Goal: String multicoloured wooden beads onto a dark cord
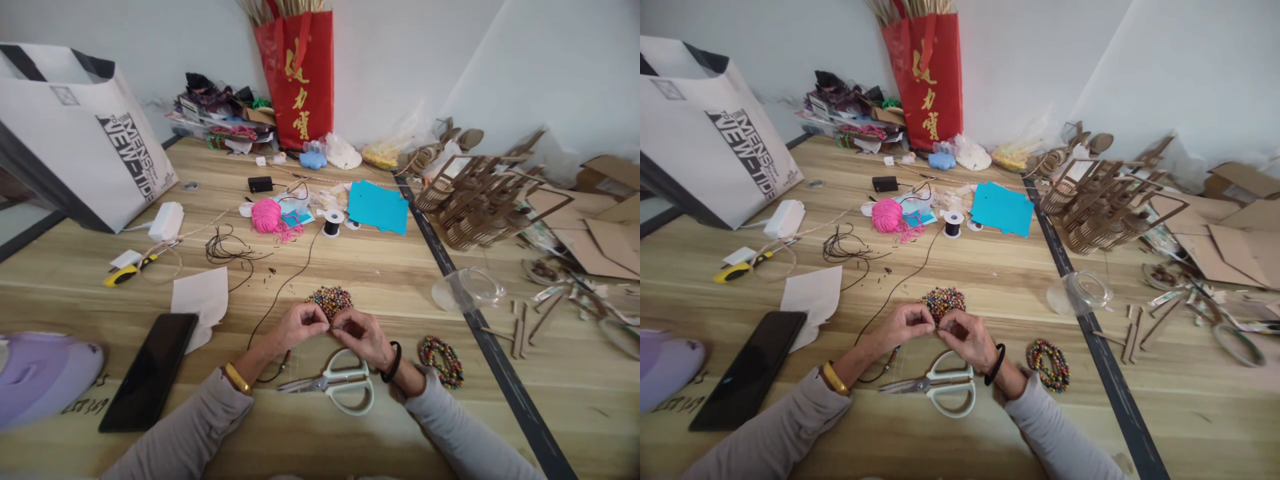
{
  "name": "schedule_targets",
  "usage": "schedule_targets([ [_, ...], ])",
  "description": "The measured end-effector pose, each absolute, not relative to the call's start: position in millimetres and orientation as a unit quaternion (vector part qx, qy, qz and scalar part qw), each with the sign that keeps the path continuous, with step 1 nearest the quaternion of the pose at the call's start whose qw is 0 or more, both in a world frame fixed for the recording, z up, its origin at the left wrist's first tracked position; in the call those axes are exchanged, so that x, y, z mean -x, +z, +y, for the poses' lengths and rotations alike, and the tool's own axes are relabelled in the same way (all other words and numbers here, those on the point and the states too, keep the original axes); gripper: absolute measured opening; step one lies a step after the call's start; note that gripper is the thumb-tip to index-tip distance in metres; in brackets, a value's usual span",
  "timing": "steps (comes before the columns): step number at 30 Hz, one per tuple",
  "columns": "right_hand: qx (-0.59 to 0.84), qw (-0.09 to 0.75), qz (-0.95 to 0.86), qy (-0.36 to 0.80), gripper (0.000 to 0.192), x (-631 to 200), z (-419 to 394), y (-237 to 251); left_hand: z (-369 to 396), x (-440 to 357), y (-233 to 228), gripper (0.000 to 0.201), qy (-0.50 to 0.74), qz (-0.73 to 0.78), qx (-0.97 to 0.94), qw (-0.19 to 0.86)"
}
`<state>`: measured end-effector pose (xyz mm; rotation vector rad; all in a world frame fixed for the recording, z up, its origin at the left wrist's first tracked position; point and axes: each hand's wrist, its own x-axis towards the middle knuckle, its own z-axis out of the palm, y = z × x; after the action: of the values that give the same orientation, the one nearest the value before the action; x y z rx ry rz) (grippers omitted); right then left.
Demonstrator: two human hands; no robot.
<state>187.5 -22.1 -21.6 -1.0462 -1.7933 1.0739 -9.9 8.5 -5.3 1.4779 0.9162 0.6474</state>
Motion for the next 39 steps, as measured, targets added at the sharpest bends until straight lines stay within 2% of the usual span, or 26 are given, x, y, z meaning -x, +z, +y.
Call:
schedule_targets([
  [39, 0.407, 0.397, -0.712, 0.411, 0.013, -188.4, -20.9, -22.4, 8.4, 9.3, -7.8, 0.017, 0.282, 0.395, -0.633, 0.603],
])
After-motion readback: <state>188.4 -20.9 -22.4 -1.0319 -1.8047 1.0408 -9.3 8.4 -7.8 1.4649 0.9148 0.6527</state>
